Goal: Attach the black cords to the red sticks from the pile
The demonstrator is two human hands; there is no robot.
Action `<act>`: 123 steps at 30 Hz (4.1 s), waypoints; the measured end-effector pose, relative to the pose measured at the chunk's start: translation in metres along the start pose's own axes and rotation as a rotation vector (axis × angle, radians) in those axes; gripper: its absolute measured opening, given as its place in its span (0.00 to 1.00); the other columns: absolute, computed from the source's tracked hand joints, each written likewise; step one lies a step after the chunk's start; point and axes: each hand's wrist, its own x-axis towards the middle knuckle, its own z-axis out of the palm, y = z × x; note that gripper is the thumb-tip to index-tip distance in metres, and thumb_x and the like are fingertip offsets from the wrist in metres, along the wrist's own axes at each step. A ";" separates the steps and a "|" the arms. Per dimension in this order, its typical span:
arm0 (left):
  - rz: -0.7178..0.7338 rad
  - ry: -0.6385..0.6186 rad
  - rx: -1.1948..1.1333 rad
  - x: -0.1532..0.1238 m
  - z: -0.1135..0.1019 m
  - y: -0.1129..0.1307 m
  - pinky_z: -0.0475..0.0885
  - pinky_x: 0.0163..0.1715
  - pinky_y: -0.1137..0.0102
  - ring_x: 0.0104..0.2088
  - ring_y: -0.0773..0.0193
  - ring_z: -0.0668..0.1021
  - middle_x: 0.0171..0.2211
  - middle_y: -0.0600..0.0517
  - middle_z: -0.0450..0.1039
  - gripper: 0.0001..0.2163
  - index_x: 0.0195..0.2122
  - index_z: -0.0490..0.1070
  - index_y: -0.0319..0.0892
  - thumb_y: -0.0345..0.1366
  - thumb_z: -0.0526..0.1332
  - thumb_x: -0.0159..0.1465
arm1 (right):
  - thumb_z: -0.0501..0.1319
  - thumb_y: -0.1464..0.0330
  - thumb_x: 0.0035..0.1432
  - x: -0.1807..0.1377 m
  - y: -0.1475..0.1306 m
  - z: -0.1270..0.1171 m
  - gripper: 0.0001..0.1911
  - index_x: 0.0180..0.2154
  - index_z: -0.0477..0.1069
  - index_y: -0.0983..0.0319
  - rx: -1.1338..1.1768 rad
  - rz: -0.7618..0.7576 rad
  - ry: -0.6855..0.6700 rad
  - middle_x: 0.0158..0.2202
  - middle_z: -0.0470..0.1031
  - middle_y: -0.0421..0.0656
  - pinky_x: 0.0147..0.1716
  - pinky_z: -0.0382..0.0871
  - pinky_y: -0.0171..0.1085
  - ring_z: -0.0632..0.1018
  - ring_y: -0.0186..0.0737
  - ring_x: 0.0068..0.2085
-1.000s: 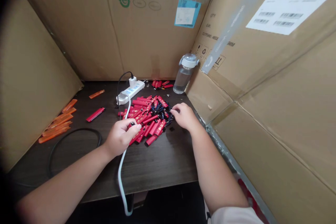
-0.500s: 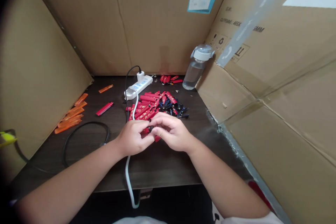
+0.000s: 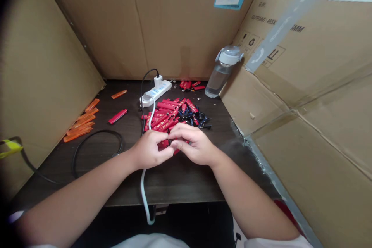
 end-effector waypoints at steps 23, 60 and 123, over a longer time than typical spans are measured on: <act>0.109 -0.064 0.196 -0.005 0.000 0.010 0.54 0.19 0.71 0.17 0.69 0.65 0.15 0.53 0.65 0.12 0.16 0.65 0.41 0.38 0.60 0.54 | 0.73 0.72 0.41 -0.001 0.013 0.000 0.09 0.28 0.78 0.65 0.680 0.522 -0.052 0.27 0.75 0.40 0.16 0.72 0.29 0.75 0.30 0.20; -0.339 0.216 0.633 0.031 -0.051 -0.072 0.68 0.46 0.67 0.44 0.57 0.72 0.41 0.47 0.74 0.11 0.39 0.79 0.45 0.38 0.58 0.61 | 0.65 0.53 0.49 0.004 0.024 -0.022 0.20 0.27 0.71 0.65 0.119 0.653 0.282 0.14 0.67 0.37 0.20 0.60 0.31 0.66 0.29 0.17; -0.165 0.334 -0.485 0.017 -0.006 -0.023 0.55 0.22 0.73 0.20 0.71 0.59 0.17 0.59 0.54 0.17 0.22 0.59 0.41 0.46 0.56 0.62 | 0.57 0.68 0.53 -0.004 0.054 -0.031 0.07 0.31 0.75 0.60 -0.836 0.528 0.298 0.34 0.75 0.44 0.29 0.65 0.35 0.73 0.37 0.29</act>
